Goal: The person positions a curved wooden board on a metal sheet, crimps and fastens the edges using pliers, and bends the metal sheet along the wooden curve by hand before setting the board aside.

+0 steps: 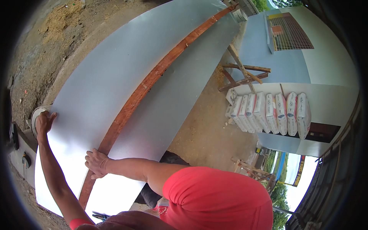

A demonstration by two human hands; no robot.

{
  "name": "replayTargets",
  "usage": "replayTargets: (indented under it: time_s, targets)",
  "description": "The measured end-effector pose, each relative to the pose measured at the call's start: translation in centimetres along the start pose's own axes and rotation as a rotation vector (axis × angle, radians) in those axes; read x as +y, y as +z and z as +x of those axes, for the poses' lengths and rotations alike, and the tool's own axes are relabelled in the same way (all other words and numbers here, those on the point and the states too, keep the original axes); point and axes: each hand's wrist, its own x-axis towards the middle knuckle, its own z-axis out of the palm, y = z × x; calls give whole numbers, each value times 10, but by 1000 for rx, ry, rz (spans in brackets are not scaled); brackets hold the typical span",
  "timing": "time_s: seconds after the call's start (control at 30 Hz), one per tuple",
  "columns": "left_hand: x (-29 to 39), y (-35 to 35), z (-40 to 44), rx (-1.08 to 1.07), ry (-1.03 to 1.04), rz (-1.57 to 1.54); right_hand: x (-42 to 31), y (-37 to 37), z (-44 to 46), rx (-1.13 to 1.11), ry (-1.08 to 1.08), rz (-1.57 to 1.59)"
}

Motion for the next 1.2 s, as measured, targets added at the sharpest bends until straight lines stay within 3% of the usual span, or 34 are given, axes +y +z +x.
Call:
replayTargets:
  time_s: [0.07,0.17,0.27,0.43,0.63,0.77,1.2]
  targets:
    - [-28,50,-11,72,70,47,0,-1,0,-10,1,-1]
    - [17,-15,4,-111,-125,-97,0,2,0,2,0,-7]
    - [25,-27,11,-284,-256,-46,-1,3,1,-3,6,0]
    - [17,-19,15,-342,-338,-160,-1,0,1,-19,10,2]
    - [71,-91,36,-503,-564,-219,-1,-4,0,-44,10,-3]
    - [74,-90,35,-562,-645,-212,-2,-5,2,-52,17,-12]
    - [67,-79,-1,-214,-728,-168,-4,-7,0,-12,24,15]
